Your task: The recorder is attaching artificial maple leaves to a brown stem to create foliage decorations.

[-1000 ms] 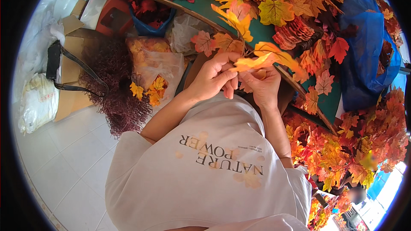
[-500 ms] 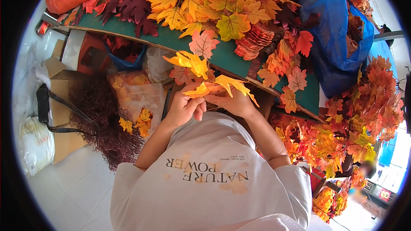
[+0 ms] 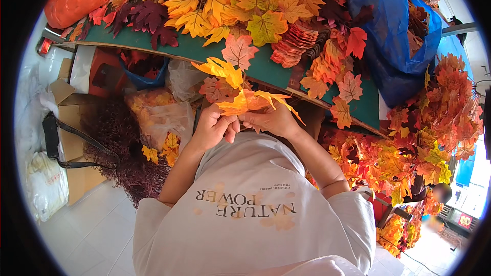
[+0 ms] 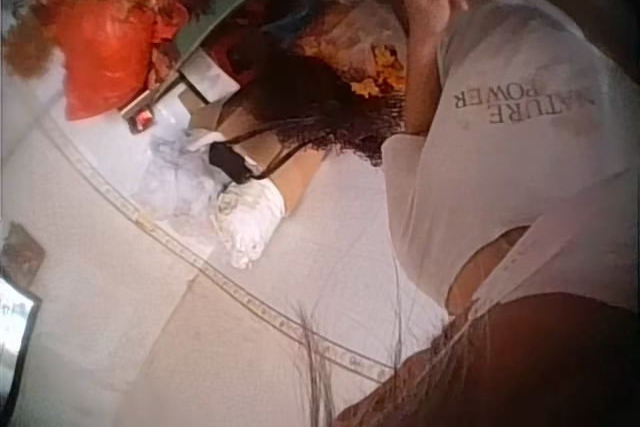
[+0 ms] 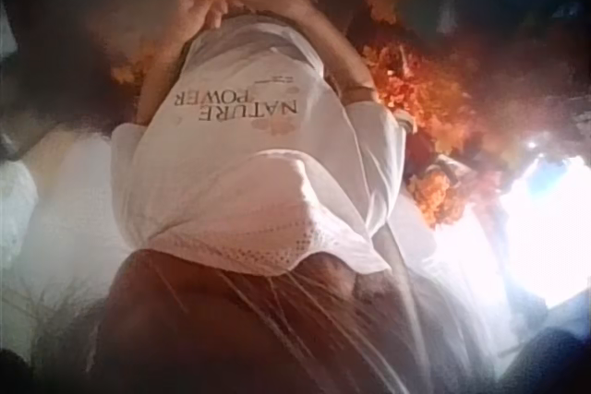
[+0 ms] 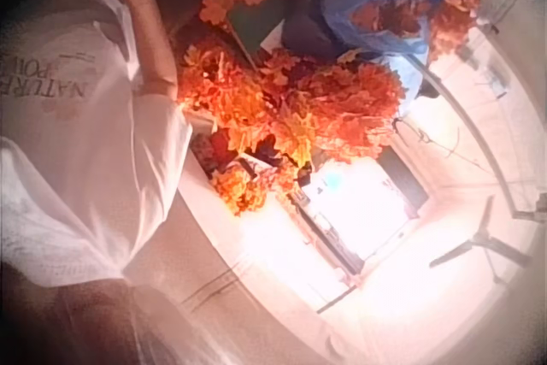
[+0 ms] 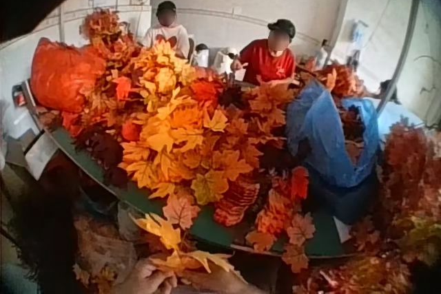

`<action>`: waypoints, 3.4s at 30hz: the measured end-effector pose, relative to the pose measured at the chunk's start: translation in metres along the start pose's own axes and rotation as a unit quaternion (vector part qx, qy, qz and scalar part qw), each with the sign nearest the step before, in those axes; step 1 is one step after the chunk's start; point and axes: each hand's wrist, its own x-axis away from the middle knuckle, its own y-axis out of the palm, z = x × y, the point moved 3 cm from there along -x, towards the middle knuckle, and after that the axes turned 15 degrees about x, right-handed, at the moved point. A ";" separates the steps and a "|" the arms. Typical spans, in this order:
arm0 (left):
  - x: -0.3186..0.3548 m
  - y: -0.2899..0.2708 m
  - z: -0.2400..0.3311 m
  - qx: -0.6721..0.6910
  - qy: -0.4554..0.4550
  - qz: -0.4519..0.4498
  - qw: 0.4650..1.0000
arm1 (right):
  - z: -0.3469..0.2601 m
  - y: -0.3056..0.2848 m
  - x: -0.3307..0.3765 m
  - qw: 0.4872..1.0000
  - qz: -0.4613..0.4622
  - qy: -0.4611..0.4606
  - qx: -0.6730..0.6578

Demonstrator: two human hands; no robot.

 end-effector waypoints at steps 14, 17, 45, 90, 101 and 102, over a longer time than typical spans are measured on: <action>-0.004 0.005 0.006 0.010 -0.002 0.049 0.999 | 0.020 0.006 0.001 0.992 0.112 -0.057 0.030; -0.008 0.005 0.001 0.053 0.002 0.030 0.998 | 0.019 0.006 0.000 0.990 0.131 -0.058 0.020; 0.023 0.011 0.006 0.263 0.156 0.096 0.947 | 0.000 0.033 0.009 0.961 0.106 -0.219 0.131; -0.034 0.060 -0.060 0.358 -0.219 0.045 0.907 | 0.022 -0.180 0.141 0.688 0.546 0.025 0.477; -0.037 0.097 -0.035 0.261 -0.107 0.112 0.953 | 0.041 -0.093 0.110 0.796 0.490 -0.251 -0.251; -0.040 0.099 -0.032 0.242 -0.081 0.092 0.962 | 0.037 -0.075 0.100 0.823 0.457 -0.240 -0.238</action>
